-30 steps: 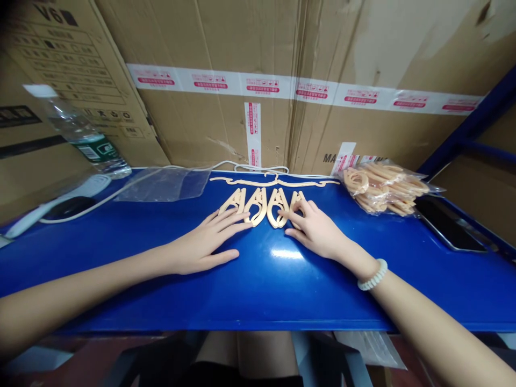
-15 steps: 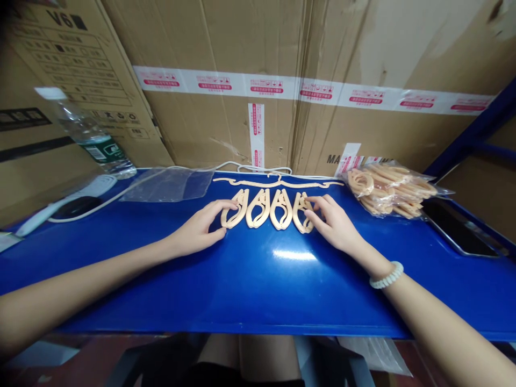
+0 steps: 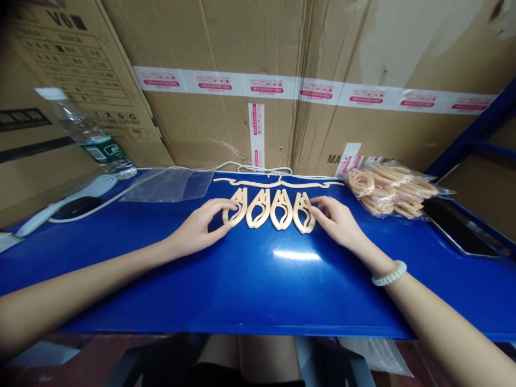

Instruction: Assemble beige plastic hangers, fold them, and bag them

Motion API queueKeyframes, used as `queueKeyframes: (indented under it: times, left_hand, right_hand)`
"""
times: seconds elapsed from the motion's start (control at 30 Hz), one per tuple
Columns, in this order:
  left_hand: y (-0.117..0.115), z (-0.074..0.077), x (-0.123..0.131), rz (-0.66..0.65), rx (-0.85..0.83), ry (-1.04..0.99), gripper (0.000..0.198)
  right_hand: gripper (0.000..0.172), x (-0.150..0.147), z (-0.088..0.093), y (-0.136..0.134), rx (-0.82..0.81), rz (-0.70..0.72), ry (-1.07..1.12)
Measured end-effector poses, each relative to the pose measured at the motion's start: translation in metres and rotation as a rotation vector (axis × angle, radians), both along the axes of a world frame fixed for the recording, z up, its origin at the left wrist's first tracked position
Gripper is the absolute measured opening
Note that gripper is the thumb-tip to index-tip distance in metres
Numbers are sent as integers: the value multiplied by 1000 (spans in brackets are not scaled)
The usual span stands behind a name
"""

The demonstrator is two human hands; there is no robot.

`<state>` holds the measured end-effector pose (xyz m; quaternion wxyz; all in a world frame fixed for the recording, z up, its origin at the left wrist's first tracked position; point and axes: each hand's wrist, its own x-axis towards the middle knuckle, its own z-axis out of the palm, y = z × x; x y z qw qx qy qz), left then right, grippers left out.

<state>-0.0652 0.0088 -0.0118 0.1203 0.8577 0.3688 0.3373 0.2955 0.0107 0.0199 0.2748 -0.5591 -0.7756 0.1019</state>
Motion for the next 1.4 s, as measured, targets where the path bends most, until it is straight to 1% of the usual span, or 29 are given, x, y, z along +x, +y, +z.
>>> queueKeyframes:
  times: [0.1,0.17,0.3,0.37,0.53,0.7,0.77,0.9,1.0,1.1,1.17,1.27,1.4]
  left_hand:
    - [-8,6,3,-61,89,10,15]
    - [-14,8,5,-149,138,58,11]
    - [-20,10,8,-373,184,182,12]
    - [-21,10,8,-423,183,214,14]
    - [-20,10,7,-426,147,225,17]
    - [-19,8,7,-437,174,214,16]
    - [-18,7,7,-441,177,198,16]
    - [-16,4,5,-451,132,163,15]
    - [-16,4,6,-453,130,133,15]
    - [-16,4,7,-450,148,114,16]
    - [-16,4,8,-448,161,109,17]
    - [-17,4,8,-442,175,102,17]
    - [-15,3,8,-434,186,83,17]
  right_hand:
    - [48,1,1,0,-45,-19,2]
    - [48,0,1,0,-74,-22,7]
    - [48,-1,2,-1,-87,-20,5]
    - [47,-1,2,-2,-85,-23,-1]
    - [47,-1,2,-1,-93,-34,-14]
    - [46,1,1,1,-93,-60,-13]
    - [45,2,0,2,-89,-66,-18]
    - [41,6,-3,5,-66,-72,-16]
    - [35,15,-5,12,-19,-69,1]
    - [26,24,-4,28,37,-60,-2]
    - [23,28,-1,44,61,-50,-76]
    - [29,29,4,71,73,-54,-227]
    - [36,22,5,104,73,-81,-320]
